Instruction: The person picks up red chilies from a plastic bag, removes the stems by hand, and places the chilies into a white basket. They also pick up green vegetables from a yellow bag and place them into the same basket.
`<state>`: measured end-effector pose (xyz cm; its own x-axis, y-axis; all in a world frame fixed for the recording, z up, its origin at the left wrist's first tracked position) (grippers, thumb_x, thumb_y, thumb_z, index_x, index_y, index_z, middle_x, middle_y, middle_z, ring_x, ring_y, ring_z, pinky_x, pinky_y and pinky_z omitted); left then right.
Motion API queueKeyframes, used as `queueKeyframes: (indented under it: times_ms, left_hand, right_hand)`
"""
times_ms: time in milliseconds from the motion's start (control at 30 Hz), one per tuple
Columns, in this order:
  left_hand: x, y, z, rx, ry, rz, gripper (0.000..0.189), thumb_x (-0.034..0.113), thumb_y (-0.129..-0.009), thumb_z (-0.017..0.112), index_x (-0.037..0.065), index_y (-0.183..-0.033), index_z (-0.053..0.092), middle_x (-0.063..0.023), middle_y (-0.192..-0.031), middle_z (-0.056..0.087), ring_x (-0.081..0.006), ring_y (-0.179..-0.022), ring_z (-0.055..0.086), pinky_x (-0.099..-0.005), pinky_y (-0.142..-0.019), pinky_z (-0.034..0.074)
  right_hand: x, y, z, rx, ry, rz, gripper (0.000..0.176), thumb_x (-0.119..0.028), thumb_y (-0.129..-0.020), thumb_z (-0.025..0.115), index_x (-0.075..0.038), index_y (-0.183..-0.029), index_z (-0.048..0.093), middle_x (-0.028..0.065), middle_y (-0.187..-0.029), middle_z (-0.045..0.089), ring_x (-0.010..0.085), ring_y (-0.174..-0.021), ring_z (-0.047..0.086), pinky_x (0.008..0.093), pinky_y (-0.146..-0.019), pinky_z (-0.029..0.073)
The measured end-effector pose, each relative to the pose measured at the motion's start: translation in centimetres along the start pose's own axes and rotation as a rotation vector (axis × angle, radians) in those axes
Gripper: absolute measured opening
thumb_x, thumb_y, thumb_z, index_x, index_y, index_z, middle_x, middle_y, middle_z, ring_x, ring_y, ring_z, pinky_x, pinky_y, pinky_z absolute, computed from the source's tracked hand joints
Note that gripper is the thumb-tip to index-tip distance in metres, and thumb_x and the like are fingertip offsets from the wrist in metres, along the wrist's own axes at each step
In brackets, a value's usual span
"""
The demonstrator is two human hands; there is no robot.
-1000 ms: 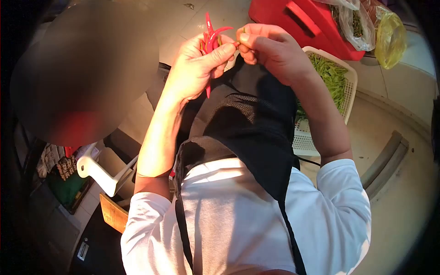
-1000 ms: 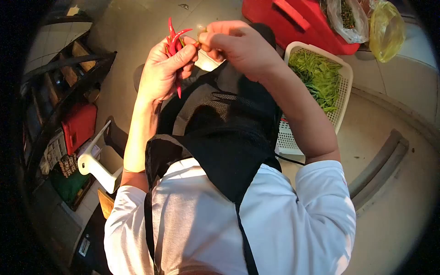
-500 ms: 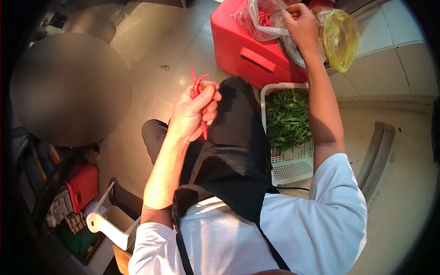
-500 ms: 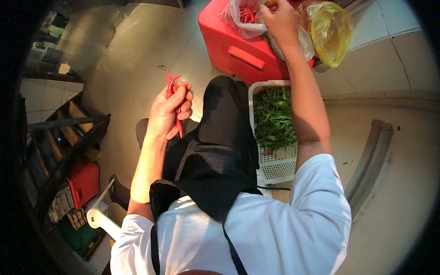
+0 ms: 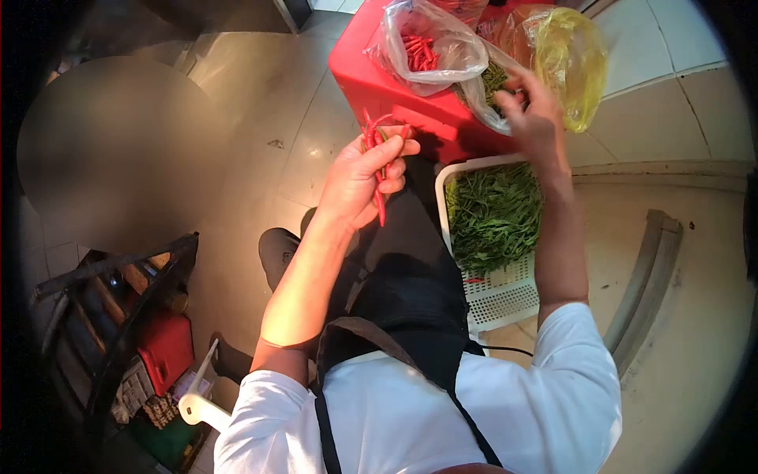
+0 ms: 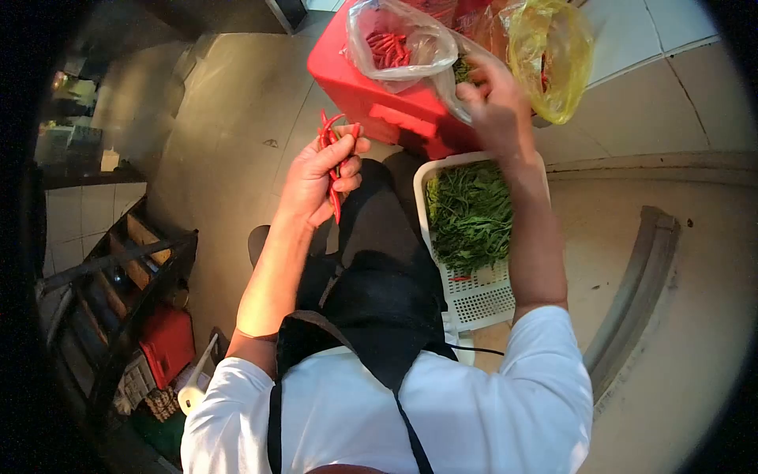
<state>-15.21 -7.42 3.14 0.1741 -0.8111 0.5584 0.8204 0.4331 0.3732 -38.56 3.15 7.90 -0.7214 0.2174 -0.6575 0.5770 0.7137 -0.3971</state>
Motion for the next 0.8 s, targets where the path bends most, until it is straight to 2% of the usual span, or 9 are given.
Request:
queueKeyframes:
  times_ms: [100, 167, 200, 333, 433, 533, 633, 667, 800]
  left_hand:
    - [-0.9, -1.9, 0.9, -0.072, -0.05, -0.048, 0.018, 0.013, -0.093, 0.06, 0.003, -0.108, 0.058, -0.009, -0.087, 0.064, -0.0066, -0.059, 0.049, -0.0182, -0.045, 0.036]
    - [-1.1, -2.9, 1.7, -0.143, -0.124, -0.084, 0.017, 0.014, -0.093, 0.061, 0.004, -0.106, 0.058, -0.0087, -0.085, 0.064, -0.0064, -0.059, 0.049, -0.0181, -0.045, 0.036]
    - [-0.8, -3.2, 1.9, -0.155, -0.129, -0.085, 0.017, 0.017, -0.093, 0.062, 0.005, -0.103, 0.058, -0.0067, -0.087, 0.063, -0.0063, -0.061, 0.048, -0.0191, -0.047, 0.035]
    - [1.3, -3.7, 2.3, -0.117, -0.048, -0.03, 0.022, 0.023, -0.094, 0.061, 0.005, -0.105, 0.057, -0.0076, -0.089, 0.063, -0.0075, -0.062, 0.049, -0.0197, -0.048, 0.037]
    - [2.2, -3.3, 1.9, -0.128, 0.105, -0.018, 0.028, 0.031, -0.096, 0.056, 0.004, -0.107, 0.057, -0.0087, -0.091, 0.063, -0.0101, -0.064, 0.052, -0.0214, -0.05, 0.04]
    - [3.3, -2.9, 0.8, -0.298, 0.354, -0.04, 0.043, 0.042, -0.099, 0.046, 0.002, -0.114, 0.055, -0.0111, -0.096, 0.06, -0.0168, -0.073, 0.055, -0.0244, -0.054, 0.045]
    - [3.9, -2.4, -0.8, -0.254, 0.465, 0.039, 0.04, 0.038, -0.099, 0.046, 0.002, -0.112, 0.056, -0.0098, -0.097, 0.061, -0.0181, -0.077, 0.056, -0.0269, -0.06, 0.048]
    - [4.2, -1.8, -1.2, -0.302, 0.522, 0.077, 0.036, 0.036, -0.1, 0.045, 0.003, -0.11, 0.057, -0.0092, -0.099, 0.062, -0.0208, -0.083, 0.058, -0.0319, -0.07, 0.051]
    - [4.6, -0.4, -3.8, -0.238, 0.761, 0.221, 0.03, 0.032, -0.101, 0.044, 0.006, -0.106, 0.057, -0.0093, -0.1, 0.063, -0.0247, -0.09, 0.061, -0.0402, -0.083, 0.051]
  right_hand:
    - [-5.0, 3.1, 3.0, -0.308, -0.588, 0.139, 0.024, -0.013, -0.087, 0.067, 0.0, -0.107, 0.063, 0.007, -0.087, 0.065, 0.0125, -0.075, 0.063, 0.028, -0.065, 0.05]
    - [-6.4, 2.9, 3.8, -0.364, -0.445, 0.055, 0.022, -0.011, -0.088, 0.066, -0.001, -0.107, 0.064, 0.0044, -0.084, 0.065, 0.0099, -0.075, 0.062, 0.0261, -0.066, 0.05]
    - [-6.6, 2.6, 4.4, -0.423, -0.637, 0.163, 0.017, -0.009, -0.088, 0.065, -0.002, -0.103, 0.065, 0.0027, -0.084, 0.065, 0.009, -0.075, 0.061, 0.0252, -0.066, 0.049]
    - [-5.0, -1.4, 4.9, -0.07, -0.723, 0.126, 0.01, -0.009, -0.087, 0.064, -0.002, -0.094, 0.065, 0.0032, -0.082, 0.066, 0.0094, -0.075, 0.062, 0.0265, -0.067, 0.05]
    - [-3.9, -5.6, 5.1, -0.037, -0.131, -0.034, 0.017, -0.01, -0.087, 0.064, -0.001, -0.101, 0.065, 0.0005, -0.077, 0.061, 0.0081, -0.072, 0.056, 0.0248, -0.068, 0.046]
    - [-6.7, -5.0, 5.0, 0.13, -0.054, -0.217, 0.02, -0.017, -0.085, 0.064, -0.002, -0.097, 0.065, 0.0107, -0.081, 0.066, 0.0185, -0.069, 0.061, 0.0319, -0.067, 0.049]
    - [-10.3, 0.1, 6.1, 0.043, -0.42, -0.015, 0.015, -0.01, -0.084, 0.065, 0.0, -0.096, 0.066, 0.0086, -0.077, 0.063, 0.0166, -0.066, 0.058, 0.03, -0.062, 0.047]
    - [-11.1, 2.2, 7.0, 0.105, -0.459, -0.084, 0.014, -0.007, -0.083, 0.066, 0.0, -0.095, 0.065, 0.0078, -0.077, 0.062, 0.0141, -0.066, 0.058, 0.0279, -0.061, 0.047]
    - [-17.4, 8.9, 9.5, -0.01, -0.631, -0.071, 0.024, -0.005, -0.08, 0.073, -0.001, -0.101, 0.063, 0.0078, -0.081, 0.06, 0.0147, -0.069, 0.059, 0.0262, -0.062, 0.048]
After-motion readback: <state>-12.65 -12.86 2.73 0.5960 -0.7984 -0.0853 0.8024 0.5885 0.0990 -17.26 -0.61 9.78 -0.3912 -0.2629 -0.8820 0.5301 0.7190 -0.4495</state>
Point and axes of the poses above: each hand's wrist, its own y-axis away from the middle knuckle, its own z-axis out of the palm, x = y × z, the point moved 5 cm from there along -y, towards the middle knuckle
